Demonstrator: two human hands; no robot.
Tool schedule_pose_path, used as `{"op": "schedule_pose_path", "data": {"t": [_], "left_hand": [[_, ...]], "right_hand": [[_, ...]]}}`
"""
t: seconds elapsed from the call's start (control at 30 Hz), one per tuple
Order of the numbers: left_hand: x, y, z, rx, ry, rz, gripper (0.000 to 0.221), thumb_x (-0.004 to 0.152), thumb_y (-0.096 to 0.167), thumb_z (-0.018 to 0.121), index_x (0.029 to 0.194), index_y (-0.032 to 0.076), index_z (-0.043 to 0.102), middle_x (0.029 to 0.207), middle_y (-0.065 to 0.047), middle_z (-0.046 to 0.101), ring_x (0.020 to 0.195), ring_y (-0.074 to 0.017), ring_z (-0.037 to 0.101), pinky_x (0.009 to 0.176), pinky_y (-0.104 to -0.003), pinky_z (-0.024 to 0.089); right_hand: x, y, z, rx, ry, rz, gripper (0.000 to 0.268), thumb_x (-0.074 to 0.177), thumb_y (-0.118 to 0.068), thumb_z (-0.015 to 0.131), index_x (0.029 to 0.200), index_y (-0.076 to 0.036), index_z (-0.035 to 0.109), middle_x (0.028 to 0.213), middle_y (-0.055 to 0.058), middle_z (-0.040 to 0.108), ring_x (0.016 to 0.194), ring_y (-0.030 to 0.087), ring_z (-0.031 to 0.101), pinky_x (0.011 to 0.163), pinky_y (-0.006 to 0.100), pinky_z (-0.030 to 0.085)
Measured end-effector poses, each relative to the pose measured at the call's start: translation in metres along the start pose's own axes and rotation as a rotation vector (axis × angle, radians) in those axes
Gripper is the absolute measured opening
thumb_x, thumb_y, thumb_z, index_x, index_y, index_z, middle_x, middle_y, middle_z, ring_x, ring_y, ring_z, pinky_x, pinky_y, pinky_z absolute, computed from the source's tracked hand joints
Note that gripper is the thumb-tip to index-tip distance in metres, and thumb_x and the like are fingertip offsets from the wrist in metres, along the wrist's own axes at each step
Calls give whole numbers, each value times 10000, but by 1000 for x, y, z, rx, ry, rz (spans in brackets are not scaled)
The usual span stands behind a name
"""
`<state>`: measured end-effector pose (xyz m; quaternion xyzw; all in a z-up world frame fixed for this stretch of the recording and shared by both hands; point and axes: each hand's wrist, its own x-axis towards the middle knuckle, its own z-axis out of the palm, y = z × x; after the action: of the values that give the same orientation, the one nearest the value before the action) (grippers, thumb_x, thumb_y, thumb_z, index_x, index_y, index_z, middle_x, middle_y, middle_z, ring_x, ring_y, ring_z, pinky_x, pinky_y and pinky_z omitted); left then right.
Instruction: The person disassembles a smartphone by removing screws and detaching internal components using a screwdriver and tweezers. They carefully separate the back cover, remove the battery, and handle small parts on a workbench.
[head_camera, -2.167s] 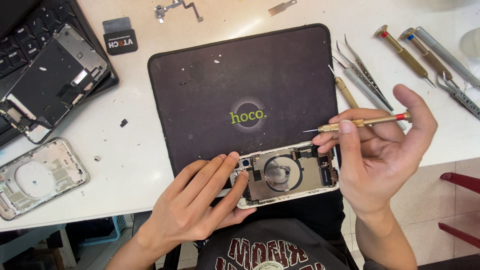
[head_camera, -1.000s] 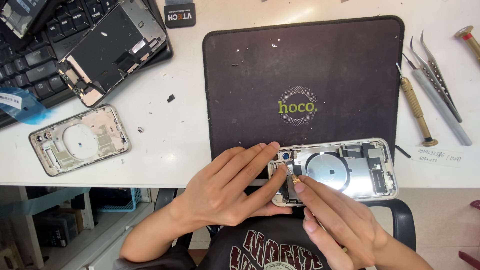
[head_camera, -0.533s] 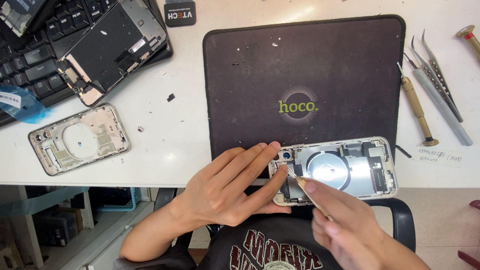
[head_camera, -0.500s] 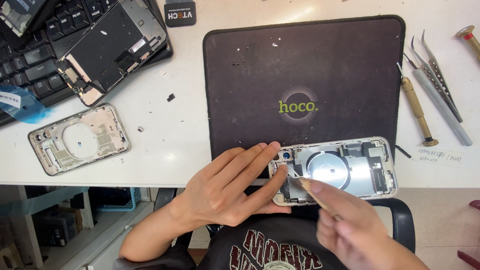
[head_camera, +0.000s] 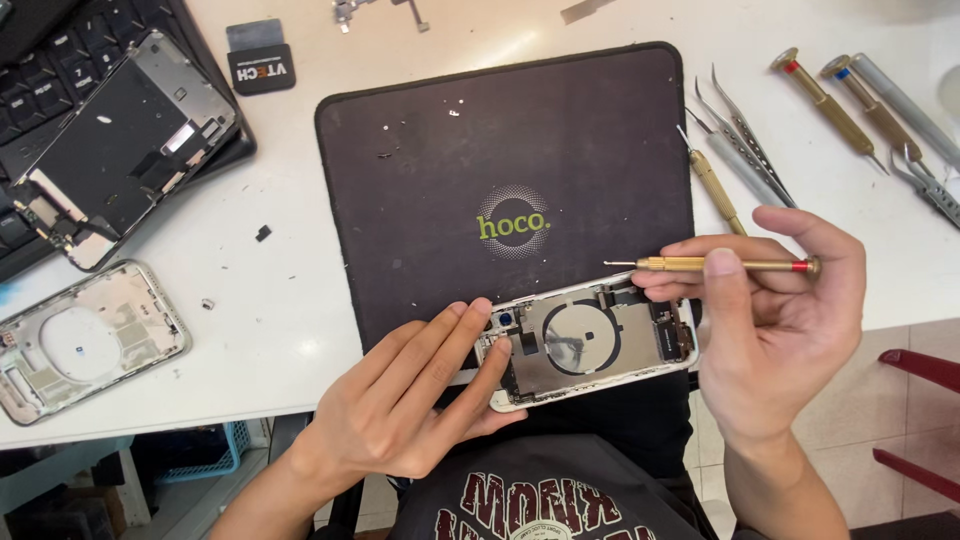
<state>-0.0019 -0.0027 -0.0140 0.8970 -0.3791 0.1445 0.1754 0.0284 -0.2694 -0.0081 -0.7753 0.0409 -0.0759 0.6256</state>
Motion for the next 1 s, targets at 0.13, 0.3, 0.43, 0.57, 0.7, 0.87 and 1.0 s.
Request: {"op": "schedule_pose_path", "data": {"t": [0.13,0.3,0.43,0.57,0.7,0.87,1.0], "left_hand": [[0,0,1,-10,3,4,487,953,502,744,1133,50,774,1179,-223,734,1057,-299,738,828,-360,604],[0,0,3,-30,14,-8,476,942,502,760,1116,59,779,1174,-223,736,1051,-296,738,820,-356,606],[-2,1,4,-37,17,-14,475,941,504,760,1117,63,780,1177,-219,737,1056,-294,738,825,-356,609],[-3,1,5,-35,16,-12,480,935,506,760,1124,65,780,1177,-217,738,1060,-294,738,832,-359,610],[-4,1,5,-35,15,-15,486,927,512,756,1132,72,780,1177,-212,739,1063,-294,736,839,-363,610],[-4,2,6,-41,16,-20,490,925,512,760,1135,70,778,1180,-210,739,1066,-295,735,839,-364,609],[-3,2,5,-45,15,-26,492,921,508,764,1133,64,779,1188,-211,737,1071,-292,733,845,-365,607]], "right_hand": [[0,0,3,-33,-10,-64,277,1107,58,480,1342,72,333,1031,271,700,831,276,765,745,310,674],[0,-1,4,-82,-12,-87,274,1109,67,474,1344,74,332,1038,279,701,855,284,767,758,314,668],[0,0,4,-90,-3,-74,270,1098,66,469,1333,76,337,1019,276,701,876,291,769,768,326,672],[0,1,3,-82,2,-67,280,1099,65,467,1345,77,334,1023,276,698,883,295,769,777,330,677],[0,3,1,-48,-19,-77,299,1101,65,469,1361,73,322,1048,277,696,875,287,765,748,310,676],[-4,8,-4,-31,-14,-10,312,1090,64,484,1358,72,323,1074,276,697,871,276,755,769,324,664],[-6,11,-6,-41,-46,-70,270,1156,66,500,1365,72,329,1061,286,702,853,271,767,744,308,672]]}}
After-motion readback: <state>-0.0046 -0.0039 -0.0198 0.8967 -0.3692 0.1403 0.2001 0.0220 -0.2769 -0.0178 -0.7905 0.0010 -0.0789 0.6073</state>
